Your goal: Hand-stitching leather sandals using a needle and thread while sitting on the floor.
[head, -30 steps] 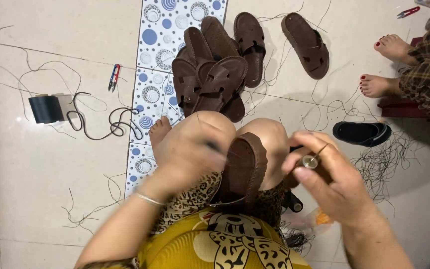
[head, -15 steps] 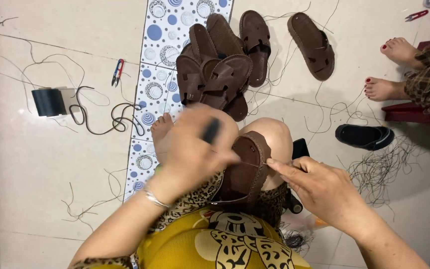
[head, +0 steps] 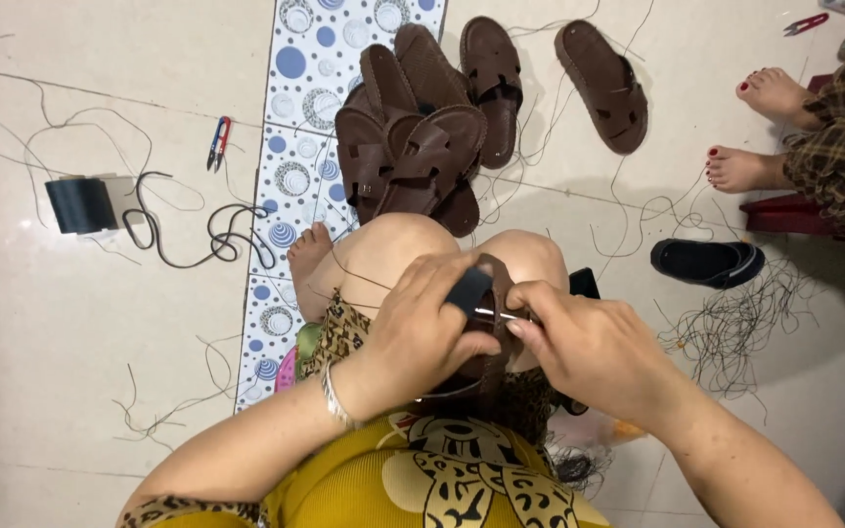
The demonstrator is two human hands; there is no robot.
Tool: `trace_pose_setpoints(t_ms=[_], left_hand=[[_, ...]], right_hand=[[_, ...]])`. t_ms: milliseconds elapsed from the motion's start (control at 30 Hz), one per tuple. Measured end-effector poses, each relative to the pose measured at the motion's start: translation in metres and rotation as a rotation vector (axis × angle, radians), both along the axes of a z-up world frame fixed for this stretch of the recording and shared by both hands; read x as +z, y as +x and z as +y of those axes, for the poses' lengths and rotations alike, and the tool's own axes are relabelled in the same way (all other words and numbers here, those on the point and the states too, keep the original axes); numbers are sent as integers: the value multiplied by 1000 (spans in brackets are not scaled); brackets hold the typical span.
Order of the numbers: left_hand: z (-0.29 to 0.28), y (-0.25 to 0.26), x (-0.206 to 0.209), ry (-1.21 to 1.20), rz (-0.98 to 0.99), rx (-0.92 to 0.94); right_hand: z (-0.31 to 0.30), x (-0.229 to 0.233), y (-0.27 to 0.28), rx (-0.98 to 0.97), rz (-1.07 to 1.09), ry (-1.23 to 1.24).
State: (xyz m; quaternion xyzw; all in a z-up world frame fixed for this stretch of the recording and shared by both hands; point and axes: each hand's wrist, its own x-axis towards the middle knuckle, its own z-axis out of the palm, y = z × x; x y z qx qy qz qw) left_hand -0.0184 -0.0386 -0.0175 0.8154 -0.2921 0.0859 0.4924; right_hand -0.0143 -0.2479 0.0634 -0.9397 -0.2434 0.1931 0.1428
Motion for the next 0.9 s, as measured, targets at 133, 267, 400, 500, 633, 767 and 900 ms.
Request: trace_pose_setpoints(t_ms=[133, 267, 400, 500, 633, 767, 900], left_hand=[[16, -8, 17, 73, 60, -38], [33, 3, 46, -849, 1060, -626], [24, 4, 33, -199, 454, -215], [22, -2, 23, 222, 55, -123], [24, 5, 39, -217, 310, -322], [24, 4, 30, -722, 866, -468], [9, 2, 27, 72, 664, -177]], right_hand=[[-11, -4, -11, -39, -40, 56], [-13, -8, -17, -35, -98, 73], [-10, -11, -18, 1, -206, 145], [-9, -11, -19, -9, -243, 170], [-11, -11, -20, -43, -170, 154], [-10, -11, -17, -18, -222, 234], [-19, -9, -20, 27, -331, 208]])
